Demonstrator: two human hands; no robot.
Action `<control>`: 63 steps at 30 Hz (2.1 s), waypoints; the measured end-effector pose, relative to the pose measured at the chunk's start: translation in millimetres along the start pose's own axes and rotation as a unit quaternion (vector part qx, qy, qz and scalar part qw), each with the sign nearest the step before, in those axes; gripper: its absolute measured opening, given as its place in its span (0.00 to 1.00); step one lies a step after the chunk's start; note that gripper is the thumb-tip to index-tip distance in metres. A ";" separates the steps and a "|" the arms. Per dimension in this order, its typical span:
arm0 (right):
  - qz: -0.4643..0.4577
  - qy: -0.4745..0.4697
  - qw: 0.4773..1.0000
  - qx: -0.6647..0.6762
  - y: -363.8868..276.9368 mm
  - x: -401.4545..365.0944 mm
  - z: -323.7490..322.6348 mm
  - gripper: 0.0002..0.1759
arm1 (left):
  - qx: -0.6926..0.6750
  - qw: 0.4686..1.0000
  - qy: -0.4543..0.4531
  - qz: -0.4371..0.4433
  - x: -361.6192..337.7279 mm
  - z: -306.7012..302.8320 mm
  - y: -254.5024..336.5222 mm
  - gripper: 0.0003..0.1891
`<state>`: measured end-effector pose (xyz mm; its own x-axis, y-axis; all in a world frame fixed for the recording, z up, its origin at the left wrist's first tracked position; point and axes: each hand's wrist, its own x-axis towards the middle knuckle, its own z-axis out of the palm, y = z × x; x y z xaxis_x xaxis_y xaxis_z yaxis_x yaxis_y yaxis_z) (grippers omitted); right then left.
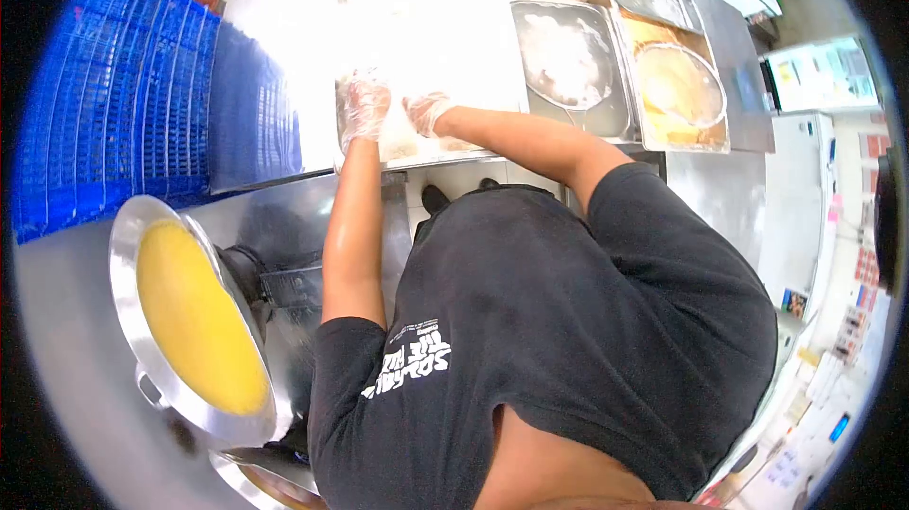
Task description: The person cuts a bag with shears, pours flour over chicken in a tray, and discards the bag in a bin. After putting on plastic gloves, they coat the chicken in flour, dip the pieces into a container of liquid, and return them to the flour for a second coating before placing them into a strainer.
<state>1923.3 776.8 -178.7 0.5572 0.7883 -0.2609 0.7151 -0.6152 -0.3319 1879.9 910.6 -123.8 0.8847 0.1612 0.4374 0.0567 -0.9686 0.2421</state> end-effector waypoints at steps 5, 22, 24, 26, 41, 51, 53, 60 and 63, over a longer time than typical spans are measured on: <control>-0.084 -0.023 0.996 0.032 70.8 53.3 58.0 0.13 | -0.014 0.999 0.031 0.022 -0.5 9.7 -5.0 0.07; -0.017 0.135 0.988 0.078 47.8 -14.3 -112.2 0.13 | -0.572 0.789 0.102 -0.201 28.3 38.3 18.3 0.16; 0.021 0.079 0.996 -0.020 41.9 -3.7 -124.8 0.12 | -0.788 0.561 0.140 -0.209 42.3 20.1 46.3 0.13; 0.017 0.170 0.985 -0.036 15.1 -4.7 -118.8 0.10 | -0.782 0.563 0.162 -0.212 50.7 11.2 58.3 0.12; 0.049 0.130 0.989 -0.053 -7.1 -55.1 -154.1 0.13 | -0.590 0.744 0.222 -0.221 46.9 73.1 44.6 0.09; 0.040 0.068 0.997 0.001 101.0 -176.6 -273.6 0.20 | -0.035 0.989 -0.140 -0.009 6.4 52.4 -16.8 0.13; 0.092 0.057 0.994 -0.021 111.9 -194.2 -277.1 0.18 | 0.037 0.991 -0.128 0.020 3.3 56.4 -20.7 0.14; 0.257 0.212 0.937 -0.106 166.9 -214.9 -239.4 0.14 | 0.227 0.970 -0.051 0.068 3.6 62.2 -17.5 0.20; 0.301 0.309 0.897 -0.101 210.9 -205.7 -176.0 0.17 | 0.177 0.980 -0.022 0.092 -1.4 80.9 -33.9 0.21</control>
<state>2033.8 485.2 -35.4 0.9509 0.2018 0.2346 0.2329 -0.9659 -0.1131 1914.2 927.9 -202.7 0.9132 -0.0239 0.4067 0.0435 -0.9868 -0.1557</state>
